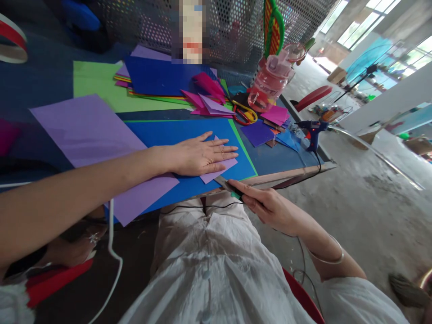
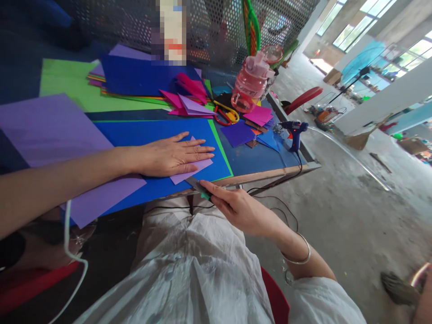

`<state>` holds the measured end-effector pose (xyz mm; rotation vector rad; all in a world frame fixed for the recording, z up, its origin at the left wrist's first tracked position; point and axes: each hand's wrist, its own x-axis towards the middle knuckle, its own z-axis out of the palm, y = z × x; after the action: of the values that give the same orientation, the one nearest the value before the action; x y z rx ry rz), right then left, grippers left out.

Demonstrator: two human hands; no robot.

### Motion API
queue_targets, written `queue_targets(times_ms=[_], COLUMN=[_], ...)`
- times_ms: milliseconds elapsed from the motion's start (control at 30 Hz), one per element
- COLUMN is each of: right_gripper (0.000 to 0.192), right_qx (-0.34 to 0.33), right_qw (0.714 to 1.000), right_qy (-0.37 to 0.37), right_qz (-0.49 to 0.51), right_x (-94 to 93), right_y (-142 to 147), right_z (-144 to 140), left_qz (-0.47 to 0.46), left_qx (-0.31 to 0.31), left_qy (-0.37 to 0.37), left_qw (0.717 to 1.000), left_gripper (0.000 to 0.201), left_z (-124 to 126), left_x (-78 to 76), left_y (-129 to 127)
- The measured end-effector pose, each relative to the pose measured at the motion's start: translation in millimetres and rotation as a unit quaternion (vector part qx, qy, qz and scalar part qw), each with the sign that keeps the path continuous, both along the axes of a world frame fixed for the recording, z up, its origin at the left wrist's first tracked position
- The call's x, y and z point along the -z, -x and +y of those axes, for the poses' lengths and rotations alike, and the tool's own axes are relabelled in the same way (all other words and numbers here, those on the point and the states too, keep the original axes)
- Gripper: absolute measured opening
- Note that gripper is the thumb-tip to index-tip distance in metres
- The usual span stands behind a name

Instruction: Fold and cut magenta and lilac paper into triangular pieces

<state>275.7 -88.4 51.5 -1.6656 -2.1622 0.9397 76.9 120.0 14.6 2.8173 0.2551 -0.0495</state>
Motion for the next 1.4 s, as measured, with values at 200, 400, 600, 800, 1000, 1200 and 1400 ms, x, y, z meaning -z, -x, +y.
queue_targets(times_ms=[200,400,600,800,1000,1200,1400], right_gripper=[0.053,0.053,0.053,0.053,0.053,0.053,0.052], right_qx=[-0.006,-0.010,-0.032,-0.025,-0.042,-0.053,-0.052], right_qw=[1.000,1.000,0.999,1.000,0.999,0.998,0.999], right_qy=[-0.010,0.010,-0.010,-0.001,-0.006,-0.021,-0.013], right_qz=[-0.008,0.006,-0.009,-0.004,0.000,-0.012,-0.009], right_x=[0.5,-1.1,0.4,-2.5,0.0,0.1,-1.8], right_y=[1.6,2.4,1.3,5.6,3.2,3.7,5.1], right_z=[3.6,2.9,4.6,3.7,4.6,5.4,6.3], left_qz=[0.001,0.011,0.032,0.016,0.004,0.015,0.014], left_qx=[0.000,0.000,-0.002,-0.003,0.003,-0.002,0.005], left_qy=[-0.008,-0.006,-0.015,-0.005,0.004,0.002,0.000], left_qw=[1.000,1.000,0.999,1.000,1.000,1.000,1.000], left_gripper=[0.061,0.062,0.064,0.063,0.062,0.061,0.064], left_z=[0.4,0.5,-0.3,0.6,1.9,1.3,2.2], left_x=[0.6,-0.6,-2.7,-1.6,-0.4,-3.0,-1.7], left_y=[0.6,0.2,0.0,-0.1,0.5,0.0,-0.1])
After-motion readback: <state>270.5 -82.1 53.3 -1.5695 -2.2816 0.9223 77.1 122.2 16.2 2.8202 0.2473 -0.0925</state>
